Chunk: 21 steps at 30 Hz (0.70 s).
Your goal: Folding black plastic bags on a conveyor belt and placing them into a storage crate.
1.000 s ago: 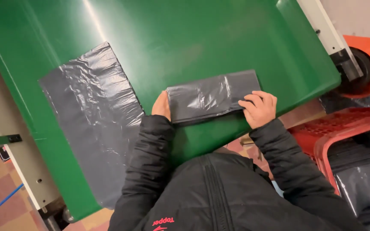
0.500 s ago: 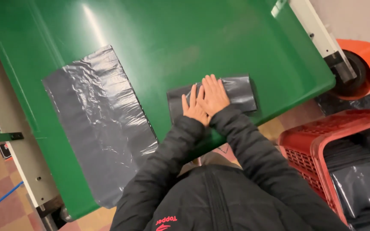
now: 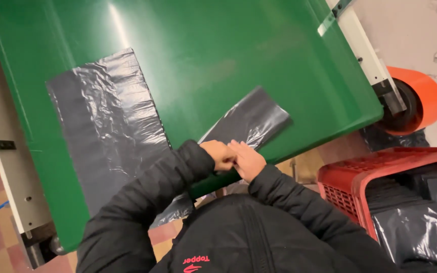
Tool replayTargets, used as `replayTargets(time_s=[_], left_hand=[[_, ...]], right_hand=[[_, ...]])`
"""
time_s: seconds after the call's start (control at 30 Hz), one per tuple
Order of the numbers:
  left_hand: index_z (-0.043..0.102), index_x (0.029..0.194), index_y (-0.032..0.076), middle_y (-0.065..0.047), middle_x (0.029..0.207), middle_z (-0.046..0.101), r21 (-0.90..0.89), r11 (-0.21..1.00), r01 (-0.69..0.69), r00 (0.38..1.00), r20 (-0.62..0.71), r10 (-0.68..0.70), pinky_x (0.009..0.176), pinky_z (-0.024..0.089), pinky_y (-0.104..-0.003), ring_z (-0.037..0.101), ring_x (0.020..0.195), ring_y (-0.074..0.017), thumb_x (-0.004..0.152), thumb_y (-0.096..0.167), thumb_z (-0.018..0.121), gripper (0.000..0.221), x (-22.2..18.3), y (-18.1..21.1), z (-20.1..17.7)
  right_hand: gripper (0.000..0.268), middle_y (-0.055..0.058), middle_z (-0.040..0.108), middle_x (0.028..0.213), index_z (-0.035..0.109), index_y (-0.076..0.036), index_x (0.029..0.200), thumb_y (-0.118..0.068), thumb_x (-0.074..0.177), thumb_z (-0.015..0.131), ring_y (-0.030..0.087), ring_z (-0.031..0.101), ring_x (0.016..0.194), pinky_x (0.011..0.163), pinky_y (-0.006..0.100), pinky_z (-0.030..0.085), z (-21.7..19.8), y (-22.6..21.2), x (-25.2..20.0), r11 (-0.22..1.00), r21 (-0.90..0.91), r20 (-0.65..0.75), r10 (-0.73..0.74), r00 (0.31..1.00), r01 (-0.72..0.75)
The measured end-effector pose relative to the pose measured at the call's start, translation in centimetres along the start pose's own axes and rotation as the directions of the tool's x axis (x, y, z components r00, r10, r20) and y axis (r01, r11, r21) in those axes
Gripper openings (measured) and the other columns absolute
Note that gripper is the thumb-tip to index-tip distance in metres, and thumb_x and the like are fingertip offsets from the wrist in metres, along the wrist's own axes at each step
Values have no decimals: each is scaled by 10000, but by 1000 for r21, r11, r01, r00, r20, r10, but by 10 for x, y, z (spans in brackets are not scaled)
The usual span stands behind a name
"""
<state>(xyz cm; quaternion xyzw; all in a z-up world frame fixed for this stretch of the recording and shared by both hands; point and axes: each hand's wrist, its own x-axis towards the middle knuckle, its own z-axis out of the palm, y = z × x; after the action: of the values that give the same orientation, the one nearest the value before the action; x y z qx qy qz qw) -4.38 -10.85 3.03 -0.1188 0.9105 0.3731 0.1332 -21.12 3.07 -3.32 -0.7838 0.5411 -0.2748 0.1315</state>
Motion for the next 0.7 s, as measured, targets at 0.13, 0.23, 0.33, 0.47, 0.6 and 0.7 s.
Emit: replayTargets(time_s=[0.13,0.23,0.33,0.47,0.6,0.7], left_hand=[[772,908,66,-118,931,776,-525,850,-37,991,-132,-39,772,575,-371,753,895,-265,924,318,679,269,43,-48,1],[764,975,49,-105,1035,768,-711,702,41,998,-5,-63,765,597,-378,725,957,-211,772,308,750,330,87,-113,35],[744,1041,52,-131,994,771,-646,761,54,891,-312,-328,768,586,-379,740,879,-248,892,371,714,353,78,-95,35],[685,1039,63,-151,983,735,-433,876,214,611,-640,-466,733,564,-427,721,823,-336,973,442,685,384,82,-67,38],[613,930,76,-166,908,671,-301,846,440,412,-769,-488,607,527,-517,669,720,-429,932,474,665,402,88,-39,24],[615,893,84,-152,835,678,-228,845,484,364,-825,-432,623,535,-515,689,725,-389,926,506,674,428,89,-38,24]], right_hand=[[435,182,694,1328,659,-40,1262,-2,831,622,314,629,1326,1202,490,430,14,40,-48,946,324,-96,59,994,-25],[302,165,740,1132,679,1,1214,-24,932,574,282,683,1127,1065,480,494,16,80,-59,752,562,-20,428,904,-344],[274,112,678,995,645,10,1294,-131,1068,580,199,588,832,760,382,484,6,110,-44,342,758,163,726,668,-556],[300,76,686,940,573,-38,1259,-184,998,573,162,658,705,586,321,544,-23,115,-12,-27,777,414,774,479,-629],[323,164,701,852,527,-8,1133,-189,936,709,270,711,703,623,371,562,-64,70,16,343,418,180,876,447,-841],[352,158,689,950,563,-38,1122,-179,877,773,325,682,889,800,430,546,-62,56,29,760,25,-173,644,746,-650]])
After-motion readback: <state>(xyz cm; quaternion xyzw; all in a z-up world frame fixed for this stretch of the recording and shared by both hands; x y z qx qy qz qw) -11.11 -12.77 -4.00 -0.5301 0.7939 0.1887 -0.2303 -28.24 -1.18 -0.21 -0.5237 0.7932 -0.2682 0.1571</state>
